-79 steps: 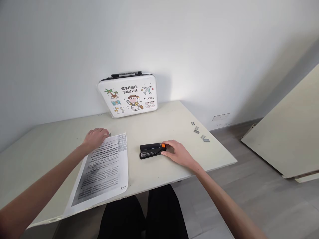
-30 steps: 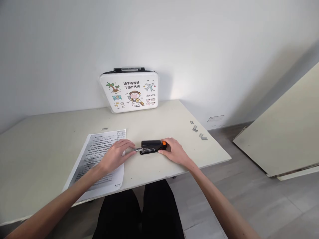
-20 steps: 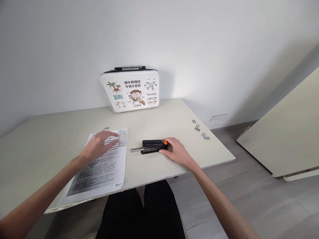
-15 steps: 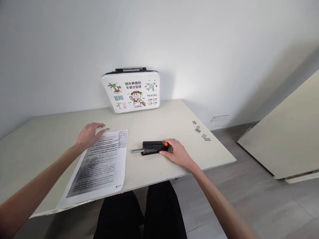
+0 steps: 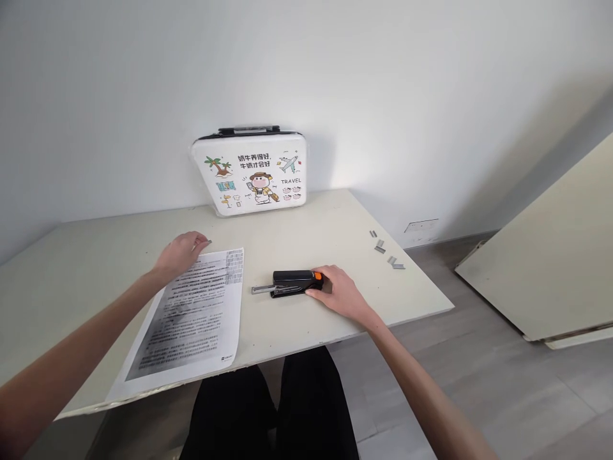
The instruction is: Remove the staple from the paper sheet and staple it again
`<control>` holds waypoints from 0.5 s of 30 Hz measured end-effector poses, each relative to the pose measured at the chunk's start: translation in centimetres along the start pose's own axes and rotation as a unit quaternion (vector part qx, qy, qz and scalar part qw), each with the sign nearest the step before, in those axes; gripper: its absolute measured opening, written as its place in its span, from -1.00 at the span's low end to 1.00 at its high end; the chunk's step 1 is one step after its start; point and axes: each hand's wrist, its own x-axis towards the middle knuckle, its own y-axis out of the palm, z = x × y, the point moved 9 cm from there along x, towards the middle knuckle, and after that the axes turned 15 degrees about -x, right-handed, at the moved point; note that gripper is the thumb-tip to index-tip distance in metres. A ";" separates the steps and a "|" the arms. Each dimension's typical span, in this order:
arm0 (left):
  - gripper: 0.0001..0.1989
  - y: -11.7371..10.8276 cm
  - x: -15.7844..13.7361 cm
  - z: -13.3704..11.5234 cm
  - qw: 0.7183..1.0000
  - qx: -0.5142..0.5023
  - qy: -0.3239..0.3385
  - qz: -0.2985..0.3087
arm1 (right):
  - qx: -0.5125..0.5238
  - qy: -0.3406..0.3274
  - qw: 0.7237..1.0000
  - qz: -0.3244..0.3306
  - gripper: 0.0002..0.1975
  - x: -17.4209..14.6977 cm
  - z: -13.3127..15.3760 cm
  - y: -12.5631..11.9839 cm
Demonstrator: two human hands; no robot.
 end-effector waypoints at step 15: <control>-0.51 4.8 -11.1 -11.3 0.934 -0.296 -0.020 0.197 | -0.009 0.005 1.000 -0.008 -0.67 -0.2 0.3 -0.5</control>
